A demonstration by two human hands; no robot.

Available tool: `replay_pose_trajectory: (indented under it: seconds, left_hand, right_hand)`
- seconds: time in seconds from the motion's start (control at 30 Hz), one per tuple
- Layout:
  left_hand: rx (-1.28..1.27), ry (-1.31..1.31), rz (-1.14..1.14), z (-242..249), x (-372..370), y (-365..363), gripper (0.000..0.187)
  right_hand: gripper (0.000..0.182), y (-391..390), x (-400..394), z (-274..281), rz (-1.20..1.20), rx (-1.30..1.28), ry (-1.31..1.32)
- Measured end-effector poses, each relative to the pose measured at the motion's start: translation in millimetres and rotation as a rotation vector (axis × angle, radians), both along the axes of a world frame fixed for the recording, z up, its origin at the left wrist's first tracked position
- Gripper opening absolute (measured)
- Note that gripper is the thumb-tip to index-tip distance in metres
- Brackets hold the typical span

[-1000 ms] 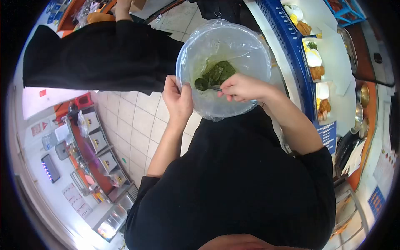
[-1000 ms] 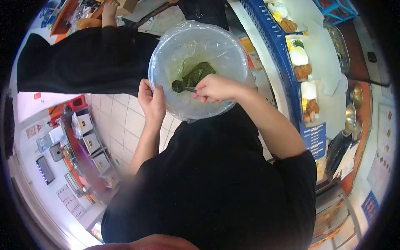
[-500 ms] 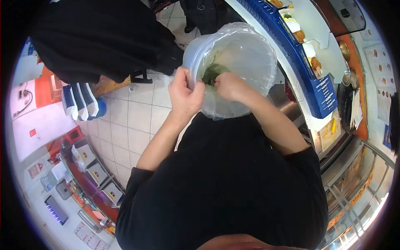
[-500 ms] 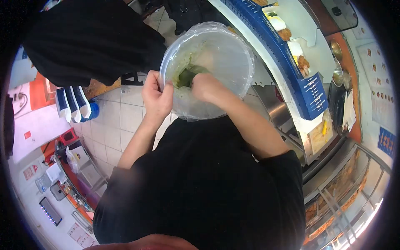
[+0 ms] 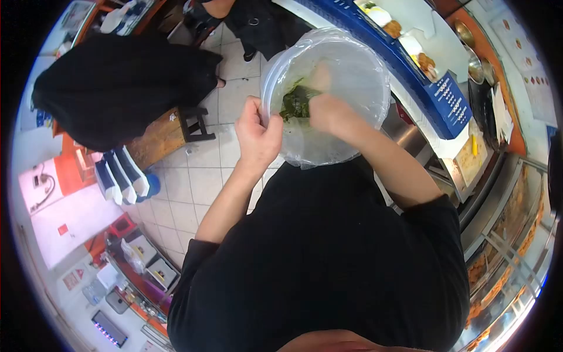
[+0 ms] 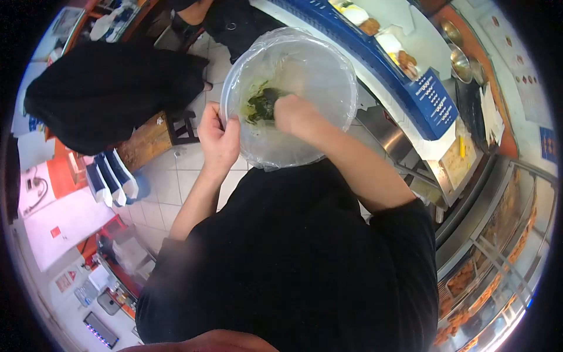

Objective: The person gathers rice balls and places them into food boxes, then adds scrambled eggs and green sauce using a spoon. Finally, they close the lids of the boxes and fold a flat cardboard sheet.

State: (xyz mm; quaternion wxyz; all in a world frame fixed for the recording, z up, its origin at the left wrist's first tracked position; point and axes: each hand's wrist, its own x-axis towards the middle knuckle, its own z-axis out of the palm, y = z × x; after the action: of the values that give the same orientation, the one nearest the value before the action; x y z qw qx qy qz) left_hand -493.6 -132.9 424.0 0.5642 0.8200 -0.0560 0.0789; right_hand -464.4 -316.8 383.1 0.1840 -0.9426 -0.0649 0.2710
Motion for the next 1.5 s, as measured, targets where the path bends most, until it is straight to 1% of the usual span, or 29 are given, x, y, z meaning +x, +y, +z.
replay_pose_trajectory:
  seconds: [0.03,0.1,0.13,0.17,0.23,0.27,0.33,0.37,0.43,0.47,0.57,0.6,0.7,0.73,0.83,0.97,1.0,1.07,1.1,1.17,1.2,1.23,1.3,1.33,1.37,1.4,1.43,1.47,1.5]
  left_hand:
    - [0.000,0.002,-0.015,1.0,2.5,-7.2,0.013]
    - [0.015,0.023,-0.050,4.1,7.5,-20.9,0.013]
    - [0.017,0.025,-0.054,2.4,11.3,-26.5,0.013]
    - [0.015,0.022,-0.046,-0.5,16.3,-30.9,0.013]
    - [0.016,0.012,-0.039,-2.7,25.8,-43.1,0.013]
    - [0.018,0.007,-0.032,-2.3,30.3,-50.1,0.012]
    - [0.021,-0.009,-0.028,-0.9,40.7,-68.9,0.012]
    - [0.005,-0.011,-0.026,-0.1,44.5,-79.6,0.012]
    - [-0.015,-0.015,-0.028,-0.3,51.4,-102.1,0.012]
    - [-0.032,-0.002,-0.016,-1.8,56.0,-112.4,0.011]
    - [-0.103,0.040,0.000,-8.0,68.2,-141.4,0.008]
    - [-0.151,0.075,0.015,-10.8,72.4,-149.1,0.007]
    - [-0.156,0.121,0.057,-18.1,84.0,-166.8,0.006]
    - [-0.213,0.103,0.067,-19.5,86.2,-174.8,0.006]
    - [-0.233,0.159,0.130,-19.6,86.5,-180.4,0.004]
    - [-0.206,0.200,0.230,-34.1,81.8,-153.1,0.004]
    - [-0.252,0.199,0.272,-35.0,80.1,-147.4,0.006]
    - [-0.273,0.227,0.335,-33.7,76.3,-132.3,0.006]
    - [-0.304,0.241,0.393,-32.0,73.6,-124.8,0.006]
    - [-0.275,0.282,0.435,-29.5,67.2,-111.7,0.006]
    - [-0.212,0.252,0.472,-29.8,65.9,-104.1,0.005]
    - [-0.152,0.216,0.508,-29.7,66.4,-97.5,0.005]
    - [-0.152,0.207,0.514,-31.7,66.5,-83.7,0.006]
    - [-0.051,0.197,0.534,-31.4,67.0,-77.3,0.007]
    - [0.048,0.186,0.551,-30.7,66.9,-74.3,0.009]
    - [0.044,0.186,0.549,-27.1,66.3,-77.8,0.009]
    - [-0.038,0.156,0.530,-21.4,66.5,-82.4,0.010]
    - [-0.118,0.127,0.515,-19.7,67.2,-84.5,0.011]
    - [-0.118,0.132,0.525,-22.0,65.1,-80.9,0.011]
  right_hand:
    - [0.024,2.2,-0.5,-8.0,-0.015,0.000,0.002]
    - [0.023,1.7,-0.7,-13.2,0.104,0.203,0.069]
    - [0.024,-9.8,2.7,-5.5,0.131,0.348,0.197]
    - [0.024,-22.4,4.8,-2.6,0.130,0.351,0.197]
    - [0.026,-56.9,10.2,1.4,-0.120,0.824,0.603]
    - [0.026,-74.1,11.1,7.7,-0.118,0.828,0.597]
    - [0.027,-109.7,9.2,31.2,-0.316,1.075,0.750]
    - [0.027,-126.5,8.4,39.6,-0.315,1.077,0.743]
    - [0.026,-159.7,5.1,55.5,-0.431,1.247,0.753]
    - [0.027,-174.6,3.1,64.4,-0.484,1.250,0.736]
    - [0.027,-222.9,-1.8,78.1,-0.511,1.308,0.685]
    - [0.028,-239.2,-3.5,81.5,-0.511,1.308,0.656]
    - [0.028,-276.1,-6.3,81.2,-0.539,1.290,0.560]
    - [0.028,-285.8,-6.0,83.3,-0.543,1.286,0.563]
    - [0.028,-316.7,-5.8,97.4,-0.568,1.272,0.559]
    - [0.027,-359.3,-8.2,114.3,-0.667,1.258,0.451]
    - [0.027,-368.7,-7.9,114.7,-0.692,1.247,0.408]
    - [0.027,-380.1,-6.1,116.4,-0.779,1.122,0.267]
    - [0.027,-382.0,-5.3,113.1,-0.790,1.125,0.293]
    - [0.027,-386.4,-1.5,102.8,-0.807,0.970,0.012]
    - [0.026,-390.7,5.3,96.1,-0.784,0.861,-0.006]
    - [0.026,-387.6,12.7,84.4,-0.786,0.860,0.008]
    - [0.026,-366.9,26.8,49.2,-0.562,0.152,-0.520]
    - [0.026,-359.4,34.2,27.1,-0.562,0.154,-0.516]
    - [0.025,-352.6,41.4,3.9,-0.575,0.093,-0.560]
    - [0.025,-349.0,48.7,-0.6,-0.586,0.028,-0.611]
    - [0.025,-350.8,52.1,1.5,-0.584,0.023,-0.619]
    - [0.024,-351.6,52.6,6.8,-0.595,0.115,-0.737]
    - [0.024,-349.1,50.2,16.0,-0.602,0.213,-0.842]
